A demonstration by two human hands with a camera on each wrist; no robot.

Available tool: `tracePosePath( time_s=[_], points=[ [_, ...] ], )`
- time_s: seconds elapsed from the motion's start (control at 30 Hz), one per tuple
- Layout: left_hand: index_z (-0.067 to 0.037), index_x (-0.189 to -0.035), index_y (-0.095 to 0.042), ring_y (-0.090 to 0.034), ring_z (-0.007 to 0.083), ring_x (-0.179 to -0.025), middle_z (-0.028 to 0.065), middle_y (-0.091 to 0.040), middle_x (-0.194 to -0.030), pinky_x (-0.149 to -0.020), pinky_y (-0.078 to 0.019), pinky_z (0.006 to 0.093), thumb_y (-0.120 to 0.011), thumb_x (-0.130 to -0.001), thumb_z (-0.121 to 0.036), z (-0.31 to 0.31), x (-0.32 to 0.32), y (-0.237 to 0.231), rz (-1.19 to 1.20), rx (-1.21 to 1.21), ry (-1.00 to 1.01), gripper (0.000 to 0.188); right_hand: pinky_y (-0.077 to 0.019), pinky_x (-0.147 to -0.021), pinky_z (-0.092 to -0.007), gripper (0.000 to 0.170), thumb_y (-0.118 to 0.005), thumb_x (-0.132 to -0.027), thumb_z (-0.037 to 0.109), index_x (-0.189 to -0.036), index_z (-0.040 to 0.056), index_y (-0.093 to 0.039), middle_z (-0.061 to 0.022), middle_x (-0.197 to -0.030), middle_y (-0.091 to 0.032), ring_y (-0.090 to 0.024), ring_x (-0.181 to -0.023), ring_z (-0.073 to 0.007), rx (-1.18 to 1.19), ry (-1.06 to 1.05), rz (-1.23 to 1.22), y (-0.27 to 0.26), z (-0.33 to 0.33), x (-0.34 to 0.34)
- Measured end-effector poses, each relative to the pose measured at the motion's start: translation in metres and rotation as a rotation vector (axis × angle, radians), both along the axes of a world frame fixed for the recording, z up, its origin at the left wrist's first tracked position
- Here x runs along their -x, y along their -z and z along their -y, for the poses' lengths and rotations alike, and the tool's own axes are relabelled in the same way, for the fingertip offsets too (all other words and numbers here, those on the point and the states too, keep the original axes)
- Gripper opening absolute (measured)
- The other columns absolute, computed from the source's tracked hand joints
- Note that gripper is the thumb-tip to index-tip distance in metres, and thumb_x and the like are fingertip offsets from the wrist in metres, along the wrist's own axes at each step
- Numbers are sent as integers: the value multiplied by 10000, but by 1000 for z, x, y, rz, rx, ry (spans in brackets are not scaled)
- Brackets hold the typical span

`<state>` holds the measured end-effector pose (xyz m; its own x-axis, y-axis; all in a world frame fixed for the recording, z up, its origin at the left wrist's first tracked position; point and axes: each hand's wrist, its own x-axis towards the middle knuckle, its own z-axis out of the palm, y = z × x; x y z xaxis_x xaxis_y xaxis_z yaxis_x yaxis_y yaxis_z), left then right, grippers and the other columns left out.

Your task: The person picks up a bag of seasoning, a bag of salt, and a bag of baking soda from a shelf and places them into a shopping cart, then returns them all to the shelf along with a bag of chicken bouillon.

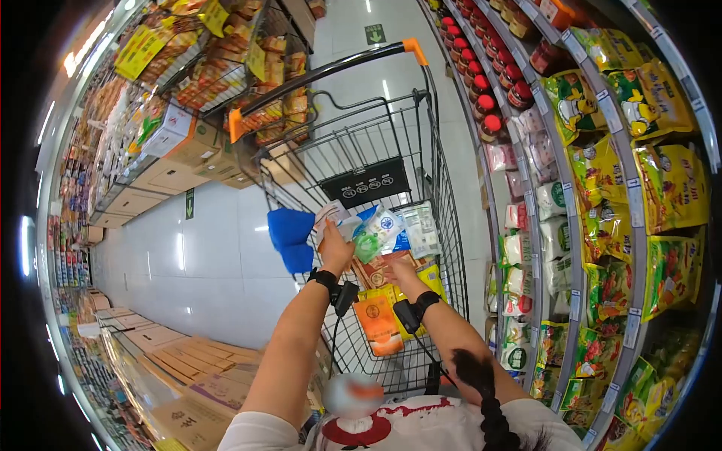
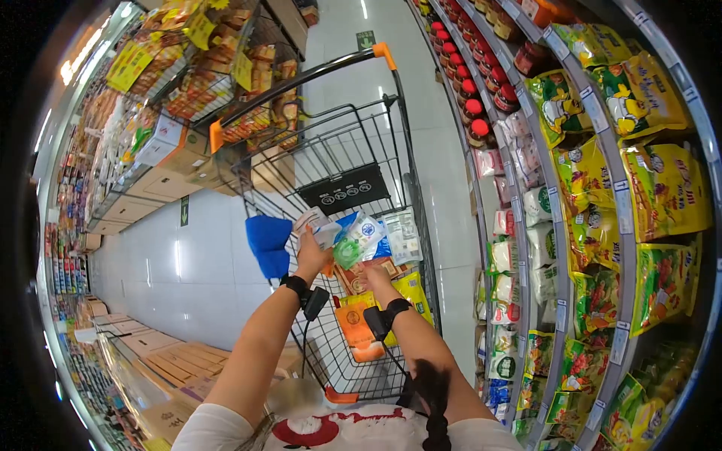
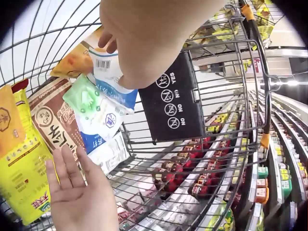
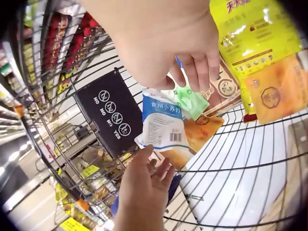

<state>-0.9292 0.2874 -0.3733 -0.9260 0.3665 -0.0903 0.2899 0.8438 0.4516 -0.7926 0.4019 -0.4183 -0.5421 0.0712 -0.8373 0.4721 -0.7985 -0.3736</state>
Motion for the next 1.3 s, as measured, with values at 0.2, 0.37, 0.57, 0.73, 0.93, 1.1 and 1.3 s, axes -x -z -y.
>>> tracePosePath(
  time_s=[0.2, 0.37, 0.57, 0.73, 0.93, 1.1, 1.3],
  points=[
    [-81, -956, -583, -574, 321, -812, 179, -510, -1093, -694, -463, 400, -574, -676, -124, -12, 26, 35, 104, 309, 46, 284, -452, -616, -261, 208, -553, -802, 227, -908, 49, -541, -71, -798, -547, -537, -710, -174, 232, 69, -6, 51, -6, 3],
    [-94, -764, -611, -561, 282, -761, 86, -593, -789, -670, -415, 391, -578, -680, -154, -15, -9, 39, -89, 468, 335, 108, -424, -799, -354, 355, -567, -797, 355, -1018, 86, -496, -89, -987, -510, -506, -917, -218, 461, 204, -40, 41, -2, 1],
    [-119, -729, -596, -508, 187, -822, 6, -562, -780, -739, -351, 329, -569, -651, -154, -7, -67, -12, -42, 392, 826, 90, -398, -826, -422, 370, -578, -785, 386, -1060, 156, -483, -73, -1037, -491, -488, -971, -236, 643, 155, 42, 42, 2, -1],
    [-129, -708, -573, -493, 189, -800, 0, -522, -738, -729, -355, 328, -596, -603, -132, 16, -112, -58, -108, 226, 974, 108, -471, -614, -376, 244, -631, -726, 248, -932, 148, -547, -81, -906, -569, -553, -761, -227, 467, -85, -76, 78, 29, -29],
    [-102, -788, -588, -509, 210, -818, 30, -544, -782, -744, -377, 333, -620, -646, -153, 51, -154, -108, -4, 89, 1003, 154, -487, -654, -383, 354, -525, -685, -82, -1017, 39, -508, -123, -907, -564, -565, -808, -240, 138, -74, 74, -15, 39, -43],
    [-18, -1061, -484, -532, 273, -887, 143, -531, -991, -751, -426, 370, -643, -695, -106, 104, -174, -170, -166, -487, 430, 409, -474, -763, -342, 466, -551, -693, -98, -1119, 52, -439, -86, -970, -564, -563, -898, -212, -108, 149, -569, -112, 49, -84],
    [-8, -1158, -413, -499, 101, -928, 67, -517, -1088, -737, -422, 241, -488, -872, -158, 166, -229, -260, 549, -1267, 336, 332, -443, -812, -291, 467, -600, -709, -54, -1136, 45, -438, -48, -1030, -559, -548, -914, -151, -513, 169, -851, -295, 120, -217]
  ],
)
